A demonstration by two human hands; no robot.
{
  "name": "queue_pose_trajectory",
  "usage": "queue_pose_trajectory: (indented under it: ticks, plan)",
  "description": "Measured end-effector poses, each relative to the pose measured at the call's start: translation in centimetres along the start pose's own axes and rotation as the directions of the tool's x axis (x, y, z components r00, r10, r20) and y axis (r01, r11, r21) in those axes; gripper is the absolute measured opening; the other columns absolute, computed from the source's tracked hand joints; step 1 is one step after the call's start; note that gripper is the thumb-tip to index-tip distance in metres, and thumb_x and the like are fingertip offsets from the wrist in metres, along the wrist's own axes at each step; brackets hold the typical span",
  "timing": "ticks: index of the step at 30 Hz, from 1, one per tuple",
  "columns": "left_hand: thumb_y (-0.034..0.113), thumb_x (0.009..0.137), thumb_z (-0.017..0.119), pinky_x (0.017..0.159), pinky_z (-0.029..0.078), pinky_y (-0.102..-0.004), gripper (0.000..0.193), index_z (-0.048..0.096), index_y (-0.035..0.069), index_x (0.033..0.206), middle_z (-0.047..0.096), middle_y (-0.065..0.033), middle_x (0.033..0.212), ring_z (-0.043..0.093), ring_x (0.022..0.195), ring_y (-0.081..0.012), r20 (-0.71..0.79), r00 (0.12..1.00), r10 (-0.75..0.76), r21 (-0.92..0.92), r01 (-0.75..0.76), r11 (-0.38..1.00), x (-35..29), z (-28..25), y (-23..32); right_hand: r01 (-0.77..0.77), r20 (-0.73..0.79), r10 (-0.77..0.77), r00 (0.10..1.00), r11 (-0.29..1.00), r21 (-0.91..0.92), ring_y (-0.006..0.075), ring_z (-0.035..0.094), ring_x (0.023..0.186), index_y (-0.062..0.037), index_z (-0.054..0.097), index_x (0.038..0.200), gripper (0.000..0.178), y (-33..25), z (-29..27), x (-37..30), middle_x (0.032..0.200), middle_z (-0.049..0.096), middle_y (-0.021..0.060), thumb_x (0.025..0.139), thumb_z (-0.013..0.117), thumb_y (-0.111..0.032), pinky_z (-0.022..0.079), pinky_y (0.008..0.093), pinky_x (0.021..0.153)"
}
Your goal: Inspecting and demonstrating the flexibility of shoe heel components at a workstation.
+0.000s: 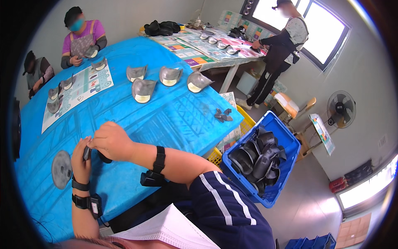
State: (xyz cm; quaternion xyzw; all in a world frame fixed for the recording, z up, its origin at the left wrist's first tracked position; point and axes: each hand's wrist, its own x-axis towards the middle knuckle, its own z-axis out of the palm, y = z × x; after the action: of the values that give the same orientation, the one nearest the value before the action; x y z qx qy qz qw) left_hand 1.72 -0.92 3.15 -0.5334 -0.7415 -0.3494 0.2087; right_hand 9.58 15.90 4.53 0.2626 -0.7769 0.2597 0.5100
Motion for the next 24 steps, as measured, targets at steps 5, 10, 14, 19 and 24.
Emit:
queue_pose_trajectory:
  ticks: [5,10,14,19,24]
  plan:
    - [-0.009,0.071,0.041,0.094,0.039,-0.0396,0.04,0.055,0.001,0.107,0.059,-0.0172,0.104,0.056,0.099,-0.0319,0.011,1.0,-0.014,-0.167,0.015,0.986,-0.4,-1.5,-1.9,-0.272,0.088,0.268,0.959,0.962,0.038,0.0244,0.054,0.071,-0.0111,0.063,0.087,0.016,1.1,-0.3,-0.1,0.072,0.057,0.0032,0.072,0.065,-0.014,0.04,0.0341,0.068]
    - [-0.01,0.07,0.04,0.083,0.042,-0.0346,0.04,0.054,-0.001,0.106,0.058,-0.0177,0.101,0.056,0.094,-0.0329,0.112,0.993,-0.037,-0.164,0.056,0.985,-0.5,-1.4,-2.4,-0.352,0.156,0.321,0.934,0.897,0.266,0.0258,0.055,0.074,-0.0108,0.064,0.086,0.016,1.4,-1.0,0.2,0.077,0.059,0.0043,0.072,0.067,-0.016,0.042,0.0345,0.068]
    - [-0.009,0.074,0.04,0.083,0.043,-0.0333,0.038,0.054,-0.001,0.108,0.059,-0.0166,0.102,0.057,0.094,-0.0288,0.133,0.991,-0.02,-0.18,0.044,0.983,-0.4,-1.1,-2.4,-0.371,0.36,0.281,0.889,0.905,0.208,0.0263,0.055,0.084,-0.01,0.06,0.103,0.034,2.9,-1.1,-0.4,0.086,0.062,0.004,0.072,0.068,-0.022,0.042,0.0351,0.077]
    - [0.003,0.087,0.045,0.082,0.042,-0.0303,0.027,0.052,-0.003,0.112,0.059,-0.0143,0.104,0.056,0.095,-0.019,0.041,0.952,-0.302,-0.278,0.302,0.912,-2.0,-0.7,-4.2,-0.623,-0.512,0.493,0.703,0.775,-0.109,0.0279,0.037,0.115,0.0006,0.027,0.131,0.068,8.4,-6.1,0.5,0.126,0.038,0.0184,0.079,0.062,-0.026,0.026,0.037,0.099]
    - [0.022,0.092,0.047,0.085,0.038,-0.026,0.034,0.051,-0.004,0.114,0.058,-0.0124,0.106,0.053,0.096,-0.0168,-0.002,0.883,-0.469,-0.441,0.42,0.793,-1.0,-0.4,-3.5,-0.642,-0.963,0.268,-0.001,0.738,0.206,0.0249,0.016,0.132,-0.002,-0.002,0.139,0.075,11.9,-20.6,-3.0,0.144,0.005,0.0181,0.082,0.046,-0.01,0.015,0.0337,0.107]
